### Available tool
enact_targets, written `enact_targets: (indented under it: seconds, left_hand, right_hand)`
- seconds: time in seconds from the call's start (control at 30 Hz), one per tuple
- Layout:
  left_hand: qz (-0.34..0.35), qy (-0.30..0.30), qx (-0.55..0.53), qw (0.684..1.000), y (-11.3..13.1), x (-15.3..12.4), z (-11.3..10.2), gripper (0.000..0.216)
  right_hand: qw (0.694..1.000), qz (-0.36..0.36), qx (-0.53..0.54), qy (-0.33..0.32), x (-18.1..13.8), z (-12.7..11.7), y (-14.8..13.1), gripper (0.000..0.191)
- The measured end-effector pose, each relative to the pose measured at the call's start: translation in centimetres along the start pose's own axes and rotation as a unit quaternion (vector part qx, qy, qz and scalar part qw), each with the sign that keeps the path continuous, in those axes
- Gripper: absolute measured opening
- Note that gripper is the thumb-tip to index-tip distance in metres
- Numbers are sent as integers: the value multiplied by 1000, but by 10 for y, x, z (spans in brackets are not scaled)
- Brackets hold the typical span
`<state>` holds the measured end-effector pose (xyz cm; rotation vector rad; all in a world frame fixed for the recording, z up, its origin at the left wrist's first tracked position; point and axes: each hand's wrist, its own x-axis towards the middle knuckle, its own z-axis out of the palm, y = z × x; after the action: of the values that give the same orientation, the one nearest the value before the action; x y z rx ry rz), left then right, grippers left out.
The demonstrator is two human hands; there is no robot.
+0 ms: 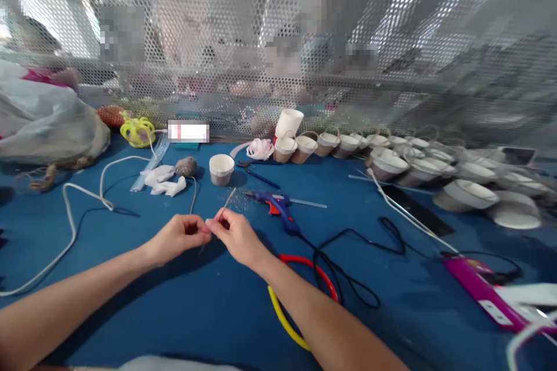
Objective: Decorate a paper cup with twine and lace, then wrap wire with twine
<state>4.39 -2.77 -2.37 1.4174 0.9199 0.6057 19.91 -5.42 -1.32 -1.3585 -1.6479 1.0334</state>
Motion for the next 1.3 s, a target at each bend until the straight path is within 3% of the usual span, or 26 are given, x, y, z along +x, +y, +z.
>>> enact_targets:
  seconds: [0.5,0.87,1.3]
  left_hand:
    - [-23,-34,-50,998,2,-3,-4,16]
    - [-13,-12,-70,997,2,-5,-1,17]
    - [-7,-17,-66,998,3,-5,-8,20]
  right_hand:
    - [1000,-1,8,0,0,2,2,30]
    - [999,0,32,-1,2,4,3,30]
    - [993,-20,92,-68,4,1,3,23]
